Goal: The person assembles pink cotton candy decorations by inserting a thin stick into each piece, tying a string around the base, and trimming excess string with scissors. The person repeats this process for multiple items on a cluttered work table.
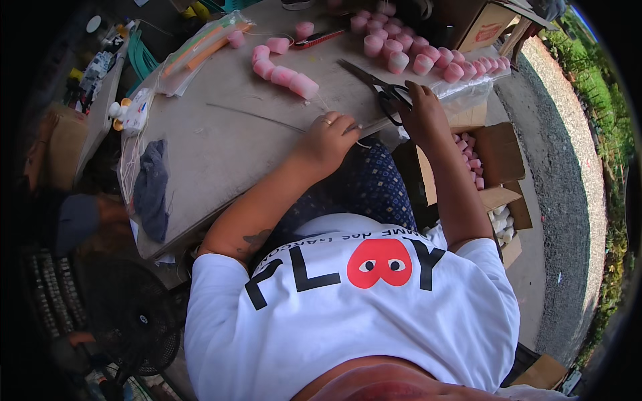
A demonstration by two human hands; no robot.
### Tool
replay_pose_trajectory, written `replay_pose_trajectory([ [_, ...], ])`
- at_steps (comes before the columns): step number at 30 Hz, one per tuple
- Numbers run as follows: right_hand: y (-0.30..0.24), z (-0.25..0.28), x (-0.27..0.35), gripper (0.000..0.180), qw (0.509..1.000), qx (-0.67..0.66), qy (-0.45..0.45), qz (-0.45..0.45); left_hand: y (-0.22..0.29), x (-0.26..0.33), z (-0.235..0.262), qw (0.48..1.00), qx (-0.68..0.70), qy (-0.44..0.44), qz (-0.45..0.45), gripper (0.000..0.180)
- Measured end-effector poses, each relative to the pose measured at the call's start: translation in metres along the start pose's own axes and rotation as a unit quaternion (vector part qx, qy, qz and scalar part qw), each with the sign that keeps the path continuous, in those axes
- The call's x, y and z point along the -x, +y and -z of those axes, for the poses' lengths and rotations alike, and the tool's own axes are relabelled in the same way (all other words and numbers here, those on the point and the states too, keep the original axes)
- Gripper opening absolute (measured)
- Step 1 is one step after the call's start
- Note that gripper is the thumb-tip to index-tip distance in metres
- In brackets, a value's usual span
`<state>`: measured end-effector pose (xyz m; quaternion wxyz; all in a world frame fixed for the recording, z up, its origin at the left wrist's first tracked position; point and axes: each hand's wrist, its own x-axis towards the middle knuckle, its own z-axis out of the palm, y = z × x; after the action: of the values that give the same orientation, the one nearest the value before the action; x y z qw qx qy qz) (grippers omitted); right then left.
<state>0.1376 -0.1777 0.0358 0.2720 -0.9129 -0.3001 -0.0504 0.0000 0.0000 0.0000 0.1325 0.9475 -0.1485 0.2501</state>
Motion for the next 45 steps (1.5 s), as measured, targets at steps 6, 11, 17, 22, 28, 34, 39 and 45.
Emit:
replay_pose_trajectory([
  [6,-0.027,-0.005,0.028,0.024,0.918,-0.38,-0.038,0.103,0.001,-0.004,0.017,0.954,0.243,0.136,0.11,0.009],
  [11,-0.053,-0.033,0.052,0.023,0.787,-0.614,-0.062,0.018,0.011,-0.008,0.032,0.938,0.274,0.154,0.149,0.009],
  [17,-0.07,-0.046,0.051,0.019,0.708,-0.703,-0.061,-0.016,0.015,-0.005,0.034,0.931,0.265,0.178,0.174,0.006],
  [22,-0.072,-0.049,0.044,0.014,0.757,-0.649,-0.073,0.026,0.012,0.004,0.039,0.94,0.26,0.135,0.175,0.009],
  [28,-0.067,-0.029,0.038,0.012,0.923,-0.336,0.01,0.186,-0.003,0.011,0.06,0.832,0.49,0.135,0.222,0.015],
  [34,-0.071,-0.023,0.038,0.017,0.934,-0.259,0.038,0.244,-0.005,0.013,0.052,0.919,0.341,0.142,0.14,0.007],
  [39,-0.074,-0.024,0.04,0.018,0.932,-0.279,0.058,0.226,0.004,0.008,0.048,0.803,0.53,0.12,0.247,0.016],
  [45,-0.071,-0.014,0.038,0.016,0.944,-0.237,0.091,0.21,0.001,0.01,0.042,0.737,0.625,0.005,0.259,0.023],
])
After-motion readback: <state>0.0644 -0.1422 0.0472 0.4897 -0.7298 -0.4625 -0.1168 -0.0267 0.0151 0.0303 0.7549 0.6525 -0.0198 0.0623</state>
